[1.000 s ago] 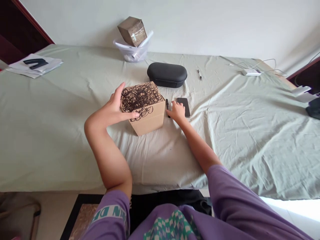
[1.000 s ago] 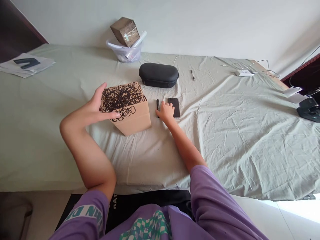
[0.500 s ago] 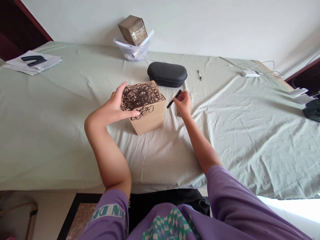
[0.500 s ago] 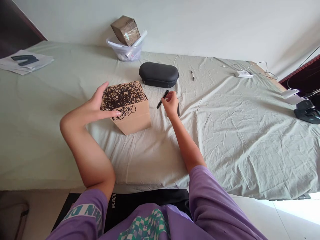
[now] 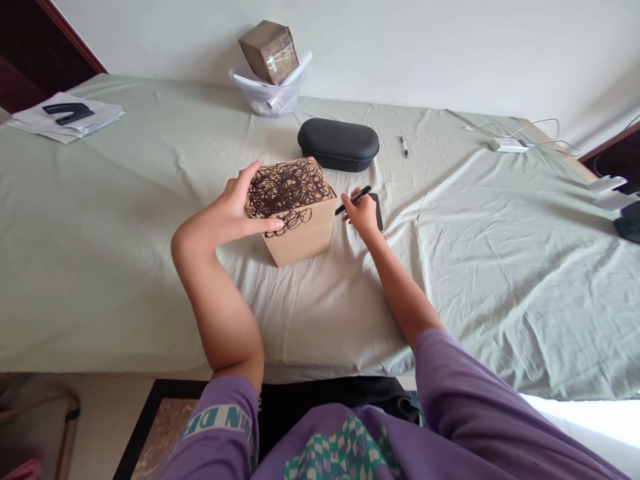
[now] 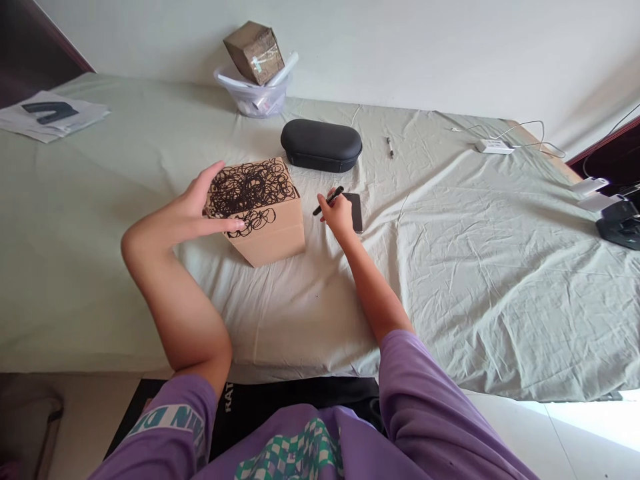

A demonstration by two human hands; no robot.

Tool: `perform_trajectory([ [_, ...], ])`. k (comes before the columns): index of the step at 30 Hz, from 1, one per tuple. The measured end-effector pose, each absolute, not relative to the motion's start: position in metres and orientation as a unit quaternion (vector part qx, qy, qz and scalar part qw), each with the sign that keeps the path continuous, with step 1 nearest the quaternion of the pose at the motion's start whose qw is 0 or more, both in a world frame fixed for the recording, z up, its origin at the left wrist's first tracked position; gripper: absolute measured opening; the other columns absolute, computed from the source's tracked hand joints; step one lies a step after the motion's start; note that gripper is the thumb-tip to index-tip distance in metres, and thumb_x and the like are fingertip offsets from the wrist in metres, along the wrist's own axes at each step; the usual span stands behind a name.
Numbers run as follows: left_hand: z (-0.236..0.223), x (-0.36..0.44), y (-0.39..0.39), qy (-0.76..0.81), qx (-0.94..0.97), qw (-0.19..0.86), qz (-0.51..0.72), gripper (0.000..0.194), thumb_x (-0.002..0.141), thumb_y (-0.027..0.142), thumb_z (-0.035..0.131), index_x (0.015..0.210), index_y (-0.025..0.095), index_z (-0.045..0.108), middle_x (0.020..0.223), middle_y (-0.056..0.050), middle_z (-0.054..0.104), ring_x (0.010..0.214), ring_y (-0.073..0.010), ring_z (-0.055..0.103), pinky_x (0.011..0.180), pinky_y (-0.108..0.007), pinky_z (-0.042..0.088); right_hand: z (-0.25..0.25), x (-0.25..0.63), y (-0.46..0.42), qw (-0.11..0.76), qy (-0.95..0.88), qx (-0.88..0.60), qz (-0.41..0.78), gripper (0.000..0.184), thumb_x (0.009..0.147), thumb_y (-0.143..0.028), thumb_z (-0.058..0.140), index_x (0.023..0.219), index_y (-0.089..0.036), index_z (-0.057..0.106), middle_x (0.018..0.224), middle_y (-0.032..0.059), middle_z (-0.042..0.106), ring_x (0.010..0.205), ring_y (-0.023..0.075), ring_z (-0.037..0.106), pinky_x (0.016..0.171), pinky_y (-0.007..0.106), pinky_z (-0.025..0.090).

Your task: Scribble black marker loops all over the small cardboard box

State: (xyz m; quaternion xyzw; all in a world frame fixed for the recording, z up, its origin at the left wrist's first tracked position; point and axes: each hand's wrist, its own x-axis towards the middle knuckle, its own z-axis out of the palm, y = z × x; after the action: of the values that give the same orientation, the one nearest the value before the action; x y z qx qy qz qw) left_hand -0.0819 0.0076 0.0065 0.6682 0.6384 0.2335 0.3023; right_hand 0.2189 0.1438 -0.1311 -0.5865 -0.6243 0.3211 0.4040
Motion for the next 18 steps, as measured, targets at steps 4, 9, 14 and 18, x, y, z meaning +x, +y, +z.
perform_trajectory([
  [4, 0.006, -0.082, 0.008, 0.639, 0.669, 0.301, 0.232, 0.129, 0.085, 0.055, 0.093, 0.181, 0.038, 0.009, 0.186, -0.014, 0.021, 0.169, -0.0457, 0.034, 0.14, -0.068, 0.027, -0.136, 0.217, 0.142, 0.405, -0.633, -0.554, 0.359, 0.025, 0.103, -0.048, 0.063, 0.1, -0.024, 0.067, 0.09, 0.0003, 0.077, 0.05, 0.0126, 0.068, 0.045, 0.024, 0.047],
  [9, 0.006, -0.082, 0.007, 0.632, 0.677, 0.296, 0.233, 0.128, 0.086, 0.057, 0.091, 0.181, 0.038, 0.009, 0.184, -0.013, 0.024, 0.168, -0.0468, 0.033, 0.14, -0.069, 0.026, -0.135, 0.217, 0.142, 0.394, -0.626, -0.548, 0.39, 0.017, 0.095, -0.036, 0.074, 0.089, -0.023, 0.065, 0.072, -0.0027, 0.073, 0.044, 0.0116, 0.062, 0.045, 0.023, 0.043],
  [14, 0.009, -0.08, 0.005, 0.633, 0.683, 0.283, 0.229, 0.132, 0.082, 0.054, 0.095, 0.182, 0.037, 0.01, 0.184, -0.015, 0.025, 0.168, -0.0484, 0.034, 0.139, -0.07, 0.028, -0.103, 0.22, 0.138, 0.429, -0.605, -0.518, 0.426, 0.027, 0.101, -0.051, 0.062, 0.097, -0.025, 0.06, 0.065, -0.0029, 0.067, 0.041, 0.0123, 0.054, 0.043, 0.026, 0.037],
  [18, 0.006, -0.075, 0.005, 0.599, 0.715, 0.268, 0.243, 0.142, 0.074, 0.053, 0.099, 0.182, 0.038, 0.009, 0.187, -0.013, 0.019, 0.166, -0.0514, 0.035, 0.138, -0.073, 0.03, -0.063, 0.225, 0.12, 0.515, -0.603, -0.427, 0.434, 0.038, 0.099, -0.062, 0.059, 0.11, -0.026, 0.061, 0.089, 0.0024, 0.075, 0.054, 0.0135, 0.061, 0.052, 0.03, 0.044],
])
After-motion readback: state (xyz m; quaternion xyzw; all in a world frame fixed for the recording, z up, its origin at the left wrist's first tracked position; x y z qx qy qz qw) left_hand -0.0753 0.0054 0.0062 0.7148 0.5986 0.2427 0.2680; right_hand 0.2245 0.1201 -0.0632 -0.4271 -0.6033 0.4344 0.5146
